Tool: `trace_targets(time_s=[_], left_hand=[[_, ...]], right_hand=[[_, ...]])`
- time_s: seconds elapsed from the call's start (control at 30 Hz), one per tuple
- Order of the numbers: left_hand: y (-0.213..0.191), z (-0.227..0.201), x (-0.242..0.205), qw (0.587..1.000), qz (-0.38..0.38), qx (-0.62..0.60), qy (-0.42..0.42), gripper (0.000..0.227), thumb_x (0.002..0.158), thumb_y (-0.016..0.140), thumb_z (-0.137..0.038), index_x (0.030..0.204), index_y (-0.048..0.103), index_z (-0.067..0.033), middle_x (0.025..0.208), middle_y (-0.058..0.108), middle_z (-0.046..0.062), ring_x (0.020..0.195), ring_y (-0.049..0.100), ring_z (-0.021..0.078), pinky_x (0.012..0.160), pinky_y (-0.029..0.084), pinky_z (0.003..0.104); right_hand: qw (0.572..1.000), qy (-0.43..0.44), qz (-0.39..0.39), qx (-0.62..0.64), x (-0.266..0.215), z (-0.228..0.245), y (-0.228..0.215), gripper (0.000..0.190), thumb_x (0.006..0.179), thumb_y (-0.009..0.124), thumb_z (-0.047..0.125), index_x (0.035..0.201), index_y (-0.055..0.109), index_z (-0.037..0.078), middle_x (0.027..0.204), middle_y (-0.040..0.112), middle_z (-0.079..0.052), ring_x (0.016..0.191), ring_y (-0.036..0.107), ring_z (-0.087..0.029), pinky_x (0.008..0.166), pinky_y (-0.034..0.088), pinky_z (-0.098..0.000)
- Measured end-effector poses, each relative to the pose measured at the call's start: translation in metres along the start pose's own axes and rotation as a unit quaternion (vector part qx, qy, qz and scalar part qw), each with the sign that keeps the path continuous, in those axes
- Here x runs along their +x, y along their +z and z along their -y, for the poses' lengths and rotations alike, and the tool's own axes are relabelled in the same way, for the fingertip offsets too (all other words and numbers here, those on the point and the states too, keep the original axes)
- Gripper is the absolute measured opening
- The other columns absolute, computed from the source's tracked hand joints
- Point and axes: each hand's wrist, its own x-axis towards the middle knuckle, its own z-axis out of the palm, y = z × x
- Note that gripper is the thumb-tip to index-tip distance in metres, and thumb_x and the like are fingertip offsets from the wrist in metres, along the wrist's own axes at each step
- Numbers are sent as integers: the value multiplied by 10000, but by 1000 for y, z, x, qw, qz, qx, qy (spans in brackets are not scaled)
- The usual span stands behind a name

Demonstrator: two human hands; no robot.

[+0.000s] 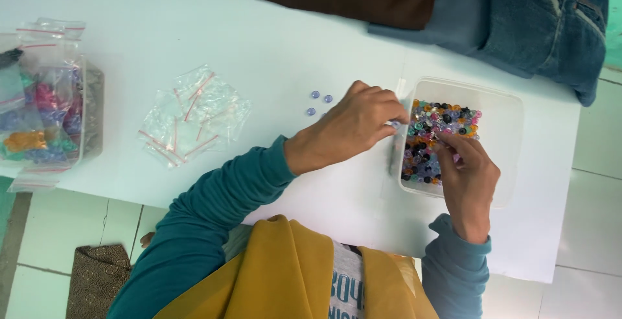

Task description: Sorting and packaging small colorful buttons into plastic bags

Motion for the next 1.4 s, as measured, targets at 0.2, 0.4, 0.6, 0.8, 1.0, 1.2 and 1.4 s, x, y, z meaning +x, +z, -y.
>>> trace_targets(time_s=[0.2, 0.4, 0.6, 0.8, 1.0, 1.2, 1.4], left_hand=[[-47, 26, -72, 986, -37, -68, -146, 144, 873, 788, -98, 1002, 725, -98, 884, 684, 41, 815, 676, 213, 857, 418, 371], [-25, 61, -126, 969, -40, 13, -245, 173, 851, 819, -188, 1005, 743, -165, 900, 677, -6, 827, 663, 164, 837, 419, 345], [-9, 77, -138, 957, -34, 42, -285, 179, 872, 801, -209, 1029, 725, -171, 978, 640, -5, 936, 680, 203, 818, 458, 352], [-7, 76, -136, 962, -31, 56, -266, 181, 890, 780, -209, 1045, 711, -148, 970, 608, 16, 934, 652, 223, 811, 469, 370], [-6, 76, -136, 961, -22, 59, -271, 249, 891, 784, -247, 1102, 702, -143, 996, 602, 29, 959, 637, 237, 817, 470, 380], [-20, 68, -131, 962, -95, 6, -257, 160, 937, 749, -244, 1063, 717, -150, 965, 645, 24, 951, 700, 235, 803, 521, 367], [-11, 71, -131, 961, -151, -13, -230, 99, 961, 742, -253, 987, 715, -161, 888, 658, -1, 828, 688, 195, 730, 530, 343]], right_hand=[[993, -86, -38, 75, -7, 59, 25, 201, 986, 734, -50, 1183, 771, -43, 1068, 706, -241, 876, 658, -292, 736, 553, -378], [975, -170, 22, 142, 0, 86, 95, 240, 907, 760, -44, 1120, 786, 63, 1048, 703, -84, 808, 709, -207, 669, 597, -304], [982, -123, 79, 121, 4, 81, 150, 246, 938, 689, -89, 1180, 719, -53, 1045, 665, -197, 855, 723, -317, 716, 609, -402], [985, -86, 120, 87, 0, 77, 152, 351, 974, 665, -55, 1322, 631, -25, 1064, 621, -208, 907, 666, -306, 760, 572, -402], [984, -101, 105, 98, -2, 74, 156, 391, 971, 679, -39, 1355, 614, -6, 1101, 608, -193, 930, 647, -290, 775, 567, -404], [981, -125, 54, 135, -4, 73, 153, 327, 965, 693, -42, 1288, 660, -7, 1070, 612, -170, 828, 641, -237, 705, 580, -363], [976, -147, 3, 162, -12, 76, 138, 317, 958, 695, -56, 1265, 692, 21, 1107, 602, -117, 782, 656, -198, 664, 589, -335]])
